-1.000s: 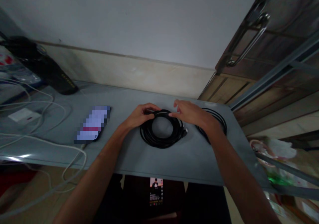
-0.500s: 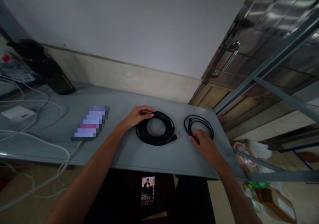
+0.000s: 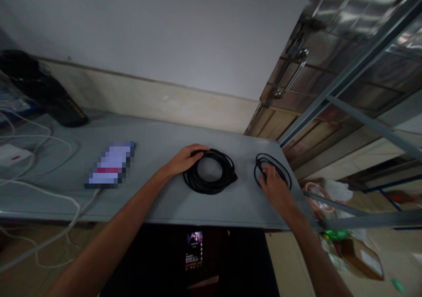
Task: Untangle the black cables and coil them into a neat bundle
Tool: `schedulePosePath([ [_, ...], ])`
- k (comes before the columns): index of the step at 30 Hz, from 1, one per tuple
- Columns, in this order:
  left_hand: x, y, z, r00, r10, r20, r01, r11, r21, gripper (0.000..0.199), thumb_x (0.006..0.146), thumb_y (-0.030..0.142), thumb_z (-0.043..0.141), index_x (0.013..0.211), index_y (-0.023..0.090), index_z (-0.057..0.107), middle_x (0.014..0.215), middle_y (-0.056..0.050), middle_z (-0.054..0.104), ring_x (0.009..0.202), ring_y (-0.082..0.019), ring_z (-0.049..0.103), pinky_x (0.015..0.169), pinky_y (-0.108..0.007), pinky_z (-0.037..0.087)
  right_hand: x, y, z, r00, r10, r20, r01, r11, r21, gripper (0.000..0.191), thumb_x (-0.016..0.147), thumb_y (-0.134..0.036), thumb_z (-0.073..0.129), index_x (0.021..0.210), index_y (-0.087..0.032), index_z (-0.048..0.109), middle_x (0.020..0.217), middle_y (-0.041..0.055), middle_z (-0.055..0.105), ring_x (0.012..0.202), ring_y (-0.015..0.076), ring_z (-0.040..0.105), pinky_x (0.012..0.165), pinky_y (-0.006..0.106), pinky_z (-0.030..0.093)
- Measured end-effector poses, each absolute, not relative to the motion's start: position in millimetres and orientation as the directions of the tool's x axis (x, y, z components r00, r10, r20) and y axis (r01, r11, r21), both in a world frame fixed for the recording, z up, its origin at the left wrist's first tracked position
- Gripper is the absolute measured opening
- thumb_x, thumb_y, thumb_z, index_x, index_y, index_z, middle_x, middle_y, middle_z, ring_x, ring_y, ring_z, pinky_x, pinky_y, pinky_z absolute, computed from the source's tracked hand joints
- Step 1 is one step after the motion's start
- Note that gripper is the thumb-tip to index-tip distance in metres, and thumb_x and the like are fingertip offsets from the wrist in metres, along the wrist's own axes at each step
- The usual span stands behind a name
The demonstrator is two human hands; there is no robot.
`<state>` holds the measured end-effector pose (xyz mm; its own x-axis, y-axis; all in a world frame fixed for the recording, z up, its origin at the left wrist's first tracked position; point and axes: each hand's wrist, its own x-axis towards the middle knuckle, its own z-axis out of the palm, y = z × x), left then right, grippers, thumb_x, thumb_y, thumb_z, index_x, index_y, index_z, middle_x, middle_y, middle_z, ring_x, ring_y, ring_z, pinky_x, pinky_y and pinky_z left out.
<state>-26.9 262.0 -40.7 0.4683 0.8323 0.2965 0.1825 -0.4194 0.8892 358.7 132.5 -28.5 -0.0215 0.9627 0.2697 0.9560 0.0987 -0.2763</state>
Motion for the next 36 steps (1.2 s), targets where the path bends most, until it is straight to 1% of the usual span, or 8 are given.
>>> schedulePosePath([
  [4, -13, 256, -43, 0.515, 0.796, 0.319, 0.134, -0.442, 0.887, 0.037, 0.107, 0.038, 0.068, 0.137, 0.026, 0.085, 0.141, -0.012, 0.082, 0.133, -0.031, 0.075, 0.126, -0.054, 0.051, 361, 165, -8, 0.058, 0.919, 0.39, 0.92, 0.103, -0.379, 0.049, 0.101, -0.03, 0.049, 0.146, -0.015, 0.063, 0.135, 0.0239, 0.079, 0.123, 0.0368, 0.079, 0.113, 0.058, 0.063],
  [10, -9, 252, -41, 0.499, 0.784, 0.37, 0.097, -0.475, 0.875, 0.033, 0.108, 0.042, 0.072, 0.133, 0.027, 0.087, 0.144, -0.014, 0.08, 0.136, -0.032, 0.074, 0.125, -0.053, 0.054, 337, 202, 48, 0.17, 0.76, 0.627, 0.876, 0.175, -0.45, 0.045, 0.103, -0.035, 0.054, 0.141, -0.016, 0.071, 0.128, 0.0203, 0.081, 0.117, 0.0341, 0.079, 0.11, 0.056, 0.063],
  [16, -5, 245, -32, 0.462, 0.812, 0.357, 0.096, -0.446, 0.89, 0.035, 0.106, 0.051, 0.079, 0.129, 0.026, 0.088, 0.143, -0.014, 0.079, 0.132, -0.031, 0.076, 0.12, -0.048, 0.058, 305, 223, 130, 0.094, 0.476, 0.874, 0.862, 0.4, -0.311, 0.038, 0.106, -0.029, 0.06, 0.143, -0.02, 0.067, 0.133, 0.016, 0.075, 0.125, 0.0326, 0.075, 0.113, 0.056, 0.059],
  [21, -2, 242, -29, 0.352, 0.846, 0.4, 0.099, -0.458, 0.883, 0.051, 0.099, 0.053, 0.089, 0.141, 0.027, 0.08, 0.145, -0.014, 0.078, 0.135, -0.034, 0.074, 0.121, -0.054, 0.056, 259, 249, 156, 0.015, 0.284, 0.959, 0.751, 0.63, -0.198, 0.025, 0.111, -0.037, 0.066, 0.131, -0.022, 0.068, 0.12, 0.0072, 0.076, 0.102, 0.0224, 0.076, 0.096, 0.043, 0.063],
  [25, -2, 243, -26, 0.203, 0.869, 0.451, -0.004, -0.46, 0.888, 0.072, 0.093, 0.05, 0.095, 0.154, 0.025, 0.067, 0.138, -0.015, 0.08, 0.127, -0.032, 0.077, 0.115, -0.052, 0.058, 215, 265, 128, 0.07, 0.42, 0.905, 0.64, 0.677, -0.363, 0.021, 0.115, -0.039, 0.063, 0.129, -0.024, 0.066, 0.111, 0.0053, 0.077, 0.096, 0.0206, 0.076, 0.092, 0.038, 0.064],
  [30, -4, 247, -19, 0.07, 0.908, 0.413, -0.134, -0.401, 0.906, 0.061, 0.098, 0.058, 0.09, 0.143, 0.023, 0.071, 0.119, -0.012, 0.084, 0.108, -0.027, 0.081, 0.092, -0.04, 0.065, 184, 281, 82, -0.055, 0.64, 0.766, 0.579, 0.646, -0.498, 0.027, 0.117, -0.05, 0.058, 0.131, -0.028, 0.062, 0.114, 0.0055, 0.079, 0.101, 0.0241, 0.077, 0.098, 0.043, 0.064],
  [33, -8, 254, -19, -0.001, 0.949, 0.315, -0.21, -0.308, 0.928, 0.055, 0.099, 0.065, 0.086, 0.127, 0.018, 0.078, 0.106, -0.011, 0.083, 0.093, -0.024, 0.081, 0.082, -0.036, 0.065, 185, 296, 79, -0.217, 0.704, 0.676, 0.618, 0.635, -0.463, 0.018, 0.115, -0.039, 0.063, 0.127, -0.026, 0.065, 0.111, 0.0058, 0.08, 0.1, 0.0244, 0.076, 0.099, 0.041, 0.062],
  [36, -13, 262, -22, -0.061, 0.977, 0.204, -0.332, -0.213, 0.919, 0.05, 0.097, 0.06, 0.089, 0.118, 0.016, 0.08, 0.1, -0.011, 0.083, 0.085, -0.022, 0.079, 0.083, -0.036, 0.064, 190, 311, 92, -0.435, 0.734, 0.521, 0.688, 0.644, -0.334, 0.007, 0.11, -0.024, 0.066, 0.115, -0.022, 0.07, 0.11, 0.0087, 0.081, 0.103, 0.0258, 0.076, 0.099, 0.039, 0.058],
])
